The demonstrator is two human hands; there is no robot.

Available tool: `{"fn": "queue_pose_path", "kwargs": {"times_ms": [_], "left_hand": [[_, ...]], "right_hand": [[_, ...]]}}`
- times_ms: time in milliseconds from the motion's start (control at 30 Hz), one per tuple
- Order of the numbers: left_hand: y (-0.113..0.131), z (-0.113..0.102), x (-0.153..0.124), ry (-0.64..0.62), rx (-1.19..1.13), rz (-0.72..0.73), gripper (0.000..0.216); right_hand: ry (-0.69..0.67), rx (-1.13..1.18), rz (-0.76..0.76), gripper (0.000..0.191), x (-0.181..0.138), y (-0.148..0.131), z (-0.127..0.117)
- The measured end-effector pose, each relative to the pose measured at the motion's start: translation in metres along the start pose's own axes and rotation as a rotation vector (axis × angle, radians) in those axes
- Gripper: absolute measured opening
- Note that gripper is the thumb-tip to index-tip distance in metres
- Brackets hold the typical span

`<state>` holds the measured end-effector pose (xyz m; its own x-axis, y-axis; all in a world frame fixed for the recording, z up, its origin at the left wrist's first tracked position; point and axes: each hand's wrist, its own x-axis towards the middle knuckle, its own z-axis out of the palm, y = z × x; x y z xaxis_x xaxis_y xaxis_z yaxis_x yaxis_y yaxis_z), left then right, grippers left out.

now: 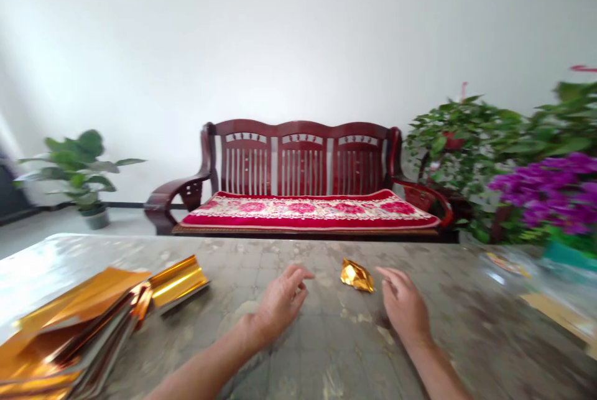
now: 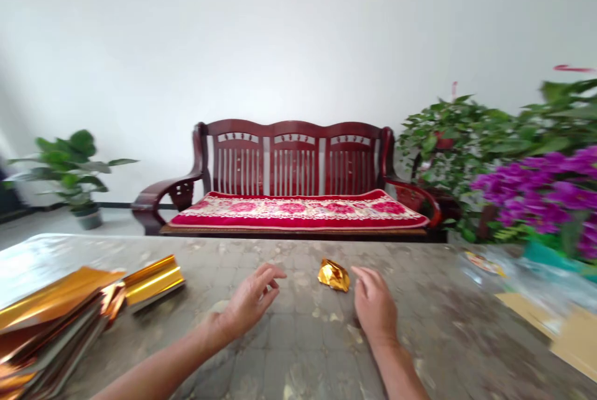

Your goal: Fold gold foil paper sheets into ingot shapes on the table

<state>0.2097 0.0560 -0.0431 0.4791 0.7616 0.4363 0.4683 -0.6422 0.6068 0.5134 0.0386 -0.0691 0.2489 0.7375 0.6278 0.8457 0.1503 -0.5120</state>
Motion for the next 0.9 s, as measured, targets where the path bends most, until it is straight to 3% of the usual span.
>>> {"fn": "queue_pose_path", "kwargs": {"times_ms": [100, 233, 367, 467, 667, 767, 900], "left_hand": [[0.001, -0.047, -0.053, -0.026, 0.149, -0.052, 0.035], [0.000, -0.103, -0.112, -0.011, 0.395, -0.123, 0.027], [-0.005, -0.145, -0.143, 0.185, 0.561, -0.371, 0.026], [-0.012, -0.159, -0.145, 0.269, 0.620, -0.495, 0.026], [-0.041, -0.159, -0.129, 0.268, 0.707, -0.686, 0.026], [-0.053, -0.161, -0.125, 0.233, 0.670, -0.758, 0.033], [-0.060, -0.163, -0.130, 0.199, 0.621, -0.754, 0.028]], "right_hand": [[0.112, -0.049, -0.311, 0.033, -0.001, -0.012, 0.002], [0.127, -0.030, -0.707, 0.032, -0.005, -0.036, 0.013], [0.038, -0.003, -0.842, 0.034, -0.018, -0.054, 0.031], [-0.179, 0.045, -0.778, 0.031, -0.031, -0.067, 0.044], [-0.472, 0.144, -0.438, 0.029, -0.050, -0.114, 0.050], [-0.555, 0.230, -0.302, 0.030, -0.056, -0.131, 0.053], [-0.549, 0.294, -0.164, 0.031, -0.064, -0.138, 0.057]]}}
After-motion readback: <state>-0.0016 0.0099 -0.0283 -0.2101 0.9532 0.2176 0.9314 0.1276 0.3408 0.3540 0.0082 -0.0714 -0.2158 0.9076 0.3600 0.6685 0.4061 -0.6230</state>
